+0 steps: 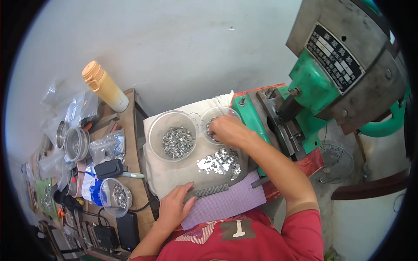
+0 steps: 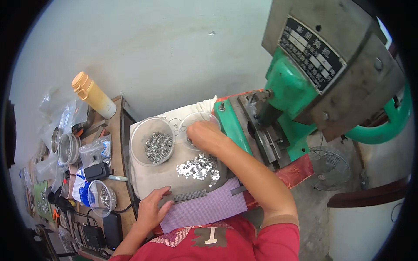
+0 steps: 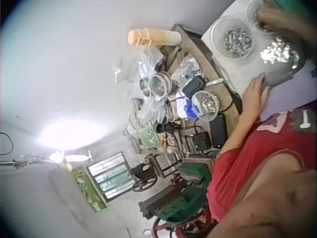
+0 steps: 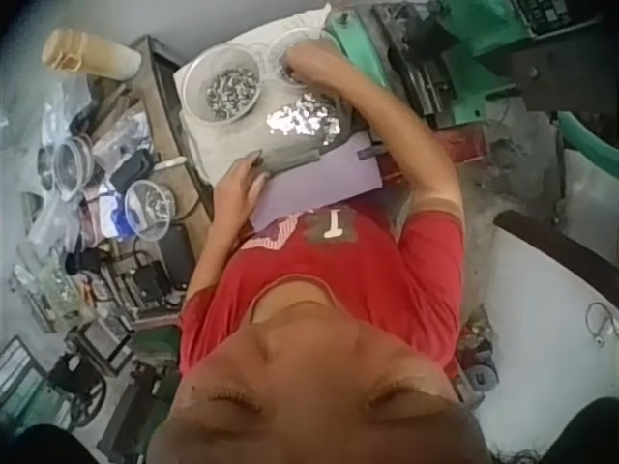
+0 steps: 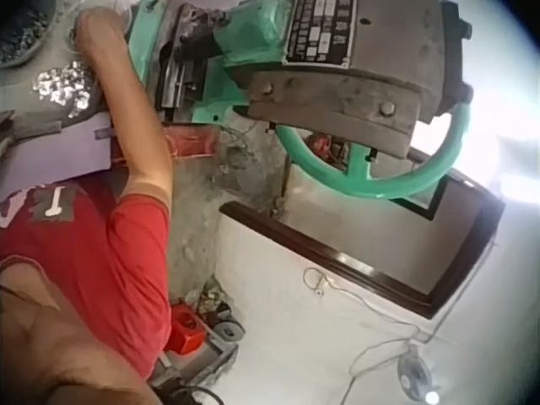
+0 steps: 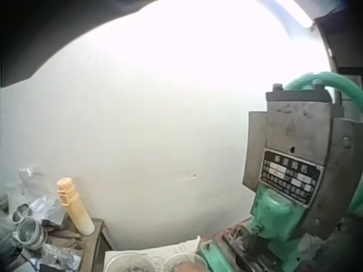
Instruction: The person inserts small metal pieces into a slotted metal bar by hand, places the bar into a press machine, presses it, and then removes the bar to continue assembling more metal pieces into it.
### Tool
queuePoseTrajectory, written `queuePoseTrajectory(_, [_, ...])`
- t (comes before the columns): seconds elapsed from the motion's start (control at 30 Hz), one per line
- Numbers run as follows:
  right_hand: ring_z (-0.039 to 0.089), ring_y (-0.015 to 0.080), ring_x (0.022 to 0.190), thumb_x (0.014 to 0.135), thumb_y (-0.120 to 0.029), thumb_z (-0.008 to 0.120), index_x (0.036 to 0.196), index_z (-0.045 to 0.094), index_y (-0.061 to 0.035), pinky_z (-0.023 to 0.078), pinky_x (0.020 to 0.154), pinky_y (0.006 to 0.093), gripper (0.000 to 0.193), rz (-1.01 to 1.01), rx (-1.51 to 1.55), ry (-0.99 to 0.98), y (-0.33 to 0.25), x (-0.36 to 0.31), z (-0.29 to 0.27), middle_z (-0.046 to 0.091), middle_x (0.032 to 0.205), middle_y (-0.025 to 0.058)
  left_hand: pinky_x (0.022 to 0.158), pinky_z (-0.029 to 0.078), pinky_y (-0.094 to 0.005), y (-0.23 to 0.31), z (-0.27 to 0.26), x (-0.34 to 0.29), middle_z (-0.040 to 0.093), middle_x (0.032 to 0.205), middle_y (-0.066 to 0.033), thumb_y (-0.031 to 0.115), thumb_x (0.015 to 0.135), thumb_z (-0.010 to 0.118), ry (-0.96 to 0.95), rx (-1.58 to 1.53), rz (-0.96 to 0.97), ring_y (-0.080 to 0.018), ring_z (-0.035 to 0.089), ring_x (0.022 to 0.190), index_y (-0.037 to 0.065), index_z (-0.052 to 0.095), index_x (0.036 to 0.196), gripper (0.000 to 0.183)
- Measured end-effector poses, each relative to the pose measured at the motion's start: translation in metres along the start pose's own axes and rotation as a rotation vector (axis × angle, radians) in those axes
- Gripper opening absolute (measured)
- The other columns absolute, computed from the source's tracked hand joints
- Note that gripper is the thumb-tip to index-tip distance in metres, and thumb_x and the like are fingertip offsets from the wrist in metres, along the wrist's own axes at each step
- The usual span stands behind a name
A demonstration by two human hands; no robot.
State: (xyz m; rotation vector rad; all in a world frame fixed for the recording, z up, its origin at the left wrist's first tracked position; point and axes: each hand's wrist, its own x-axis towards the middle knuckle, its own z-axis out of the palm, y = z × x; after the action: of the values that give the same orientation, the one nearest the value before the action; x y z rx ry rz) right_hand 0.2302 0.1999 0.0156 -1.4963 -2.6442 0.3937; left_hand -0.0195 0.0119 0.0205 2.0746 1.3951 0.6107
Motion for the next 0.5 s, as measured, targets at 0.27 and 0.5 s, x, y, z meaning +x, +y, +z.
queuePoseTrajectory(0.27, [0.071, 0.0394, 0.082, 0.070, -0.007, 0.068, 0.078, 0.076, -0.0045, 0.055, 0.074, 0.0499, 0.011, -0.042, 0.006, 0.082, 0.006, 0.005, 0.002, 0.071, 0.081, 0.0229, 0.078, 0.056, -0.0381, 0.017, 0.003, 0.022, 0.071, 0.102, -0.0147, 0.005, 0.082, 0.076, 0.079, -0.112, 0.093, -0.0317, 0.070, 0.092, 0.003, 0.063, 0.121, 0.041])
queuePoseTrajectory(0.5, [0.072, 0.0387, 0.080, 0.070, -0.007, 0.069, 0.076, 0.074, -0.0005, 0.056, 0.074, 0.0476, 0.009, -0.077, 0.099, 0.178, 0.014, -0.004, 0.011, 0.071, 0.080, 0.0231, 0.078, 0.056, -0.0354, 0.024, 0.005, 0.047, 0.071, 0.102, -0.0153, 0.002, 0.084, 0.074, 0.138, -0.196, 0.169, -0.0294, 0.071, 0.090, 0.001, 0.066, 0.116, 0.032])
